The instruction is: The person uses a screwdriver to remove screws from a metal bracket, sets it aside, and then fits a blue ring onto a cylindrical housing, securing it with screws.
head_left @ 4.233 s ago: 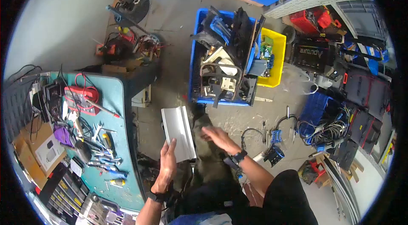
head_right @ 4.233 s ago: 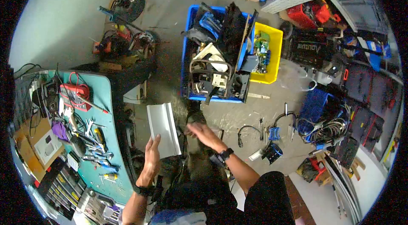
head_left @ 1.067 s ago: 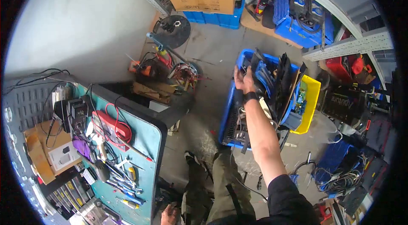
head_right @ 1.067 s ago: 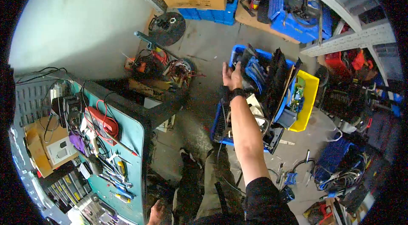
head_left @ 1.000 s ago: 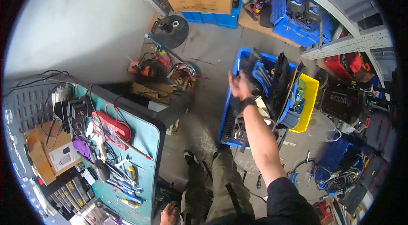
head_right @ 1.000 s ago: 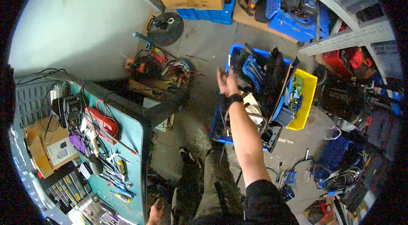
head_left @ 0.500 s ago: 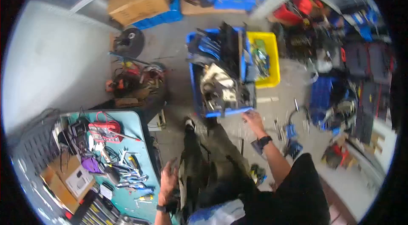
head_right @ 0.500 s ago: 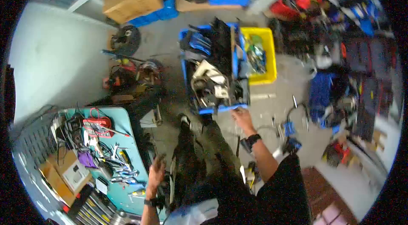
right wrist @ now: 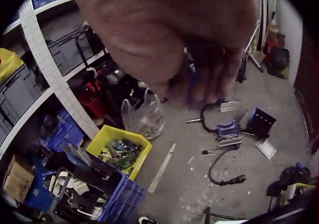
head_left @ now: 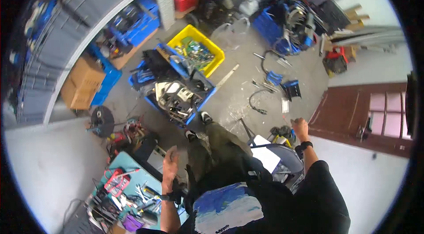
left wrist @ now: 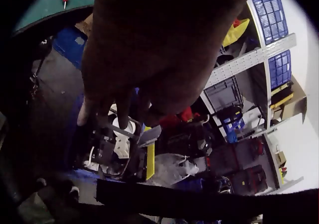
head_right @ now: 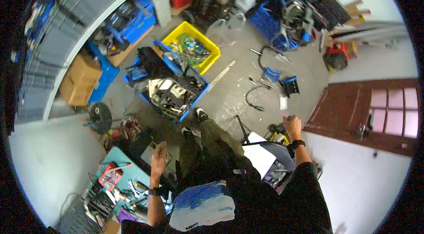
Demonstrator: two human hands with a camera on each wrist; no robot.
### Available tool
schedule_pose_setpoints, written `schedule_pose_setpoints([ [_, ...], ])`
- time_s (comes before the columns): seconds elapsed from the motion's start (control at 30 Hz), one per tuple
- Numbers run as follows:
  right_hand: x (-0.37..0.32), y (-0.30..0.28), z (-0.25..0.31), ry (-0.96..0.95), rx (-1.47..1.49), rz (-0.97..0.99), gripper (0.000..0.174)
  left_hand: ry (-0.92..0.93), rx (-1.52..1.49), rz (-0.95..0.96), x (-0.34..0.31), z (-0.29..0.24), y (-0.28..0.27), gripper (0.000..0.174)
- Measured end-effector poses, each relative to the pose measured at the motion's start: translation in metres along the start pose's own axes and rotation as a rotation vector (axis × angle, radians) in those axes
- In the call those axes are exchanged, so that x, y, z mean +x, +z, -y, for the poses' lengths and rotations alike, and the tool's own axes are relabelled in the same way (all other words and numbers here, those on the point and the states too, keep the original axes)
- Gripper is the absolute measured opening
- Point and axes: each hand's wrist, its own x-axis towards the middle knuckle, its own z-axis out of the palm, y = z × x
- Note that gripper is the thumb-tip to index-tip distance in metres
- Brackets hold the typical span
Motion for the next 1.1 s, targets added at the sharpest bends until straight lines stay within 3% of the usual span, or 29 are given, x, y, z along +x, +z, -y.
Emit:
schedule_pose_setpoints([
  [0.07, -0.025, 0.004, -0.035, 0.127, 0.058, -0.002, 0.031, 0.049, 0.185, 0.088, 0.003, -0.003, -0.002, 0.039],
  [0.1, -0.037, 0.014, -0.058, 0.077, 0.188, -0.027, 0.038, -0.098, 0.107, 0.122, -0.001, -0.026, 0.002, 0.039],
  [0.13, -0.050, 0.017, -0.067, 0.028, 0.317, -0.055, 0.047, -0.081, 0.135, 0.142, 0.007, -0.018, 0.003, 0.039],
  [0.17, -0.063, 0.016, -0.081, 0.097, 0.283, 0.079, 0.051, 0.015, 0.184, 0.154, 0.017, 0.006, 0.003, 0.039],
  [0.2, -0.075, 0.025, -0.093, 0.128, 0.303, 0.078, 0.051, 0.107, 0.231, 0.168, 0.026, 0.027, 0.003, 0.038],
  [0.27, -0.093, 0.050, -0.130, 0.230, 0.359, 0.076, 0.049, 0.080, 0.237, 0.191, 0.036, 0.032, 0.008, 0.036],
  [0.3, -0.104, 0.020, -0.108, 0.343, 0.357, 0.144, 0.043, 0.058, 0.259, 0.235, 0.040, 0.024, 0.012, 0.037],
  [0.4, -0.127, 0.054, -0.145, 0.341, 0.464, 0.140, 0.041, 0.003, 0.354, 0.278, 0.063, 0.033, 0.025, 0.038],
  [0.47, -0.135, 0.065, -0.156, 0.371, 0.515, 0.208, 0.041, 0.142, 0.427, 0.320, 0.083, 0.054, 0.028, 0.028],
  [0.5, -0.137, 0.068, -0.158, 0.426, 0.542, 0.218, 0.041, 0.126, 0.411, 0.307, 0.082, 0.042, 0.034, 0.024],
  [0.6, -0.135, 0.095, -0.167, 0.503, 0.591, 0.221, 0.043, 0.229, 0.609, 0.435, 0.108, 0.044, 0.033, 0.027],
  [0.67, -0.139, 0.098, -0.168, 0.535, 0.684, 0.214, 0.045, 0.290, 0.698, 0.520, 0.114, 0.015, 0.040, 0.029],
  [0.73, -0.137, 0.088, -0.157, 0.580, 0.736, 0.215, 0.045, 0.059, 0.630, 0.491, 0.123, -0.007, 0.050, 0.032],
  [0.77, -0.139, 0.097, -0.159, 0.591, 0.757, 0.217, 0.045, 0.067, 0.383, 0.489, 0.137, -0.001, 0.052, 0.032],
  [0.87, -0.146, 0.111, -0.159, 0.616, 0.887, 0.090, 0.043, 0.120, 0.603, 0.596, 0.178, -0.038, 0.061, 0.032],
  [0.9, -0.144, 0.104, -0.155, 0.621, 0.858, 0.088, 0.042, -0.070, 0.545, 0.470, 0.166, -0.076, 0.087, 0.030],
  [0.93, -0.142, 0.101, -0.151, 0.626, 0.830, 0.082, 0.041, -0.063, 0.565, 0.477, 0.180, -0.085, 0.090, 0.030],
  [1.0, -0.143, 0.103, -0.147, 0.666, 0.890, 0.035, 0.039, 0.277, 0.750, 0.558, 0.213, -0.102, 0.101, 0.031],
  [1.03, -0.144, 0.104, -0.145, 0.670, 0.899, 0.008, 0.038, 0.087, 0.729, 0.545, 0.212, -0.130, 0.112, 0.033],
  [1.1, -0.144, 0.105, -0.144, 0.666, 0.904, -0.047, 0.034, 0.112, 0.756, 0.556, 0.226, -0.158, 0.135, 0.034],
])
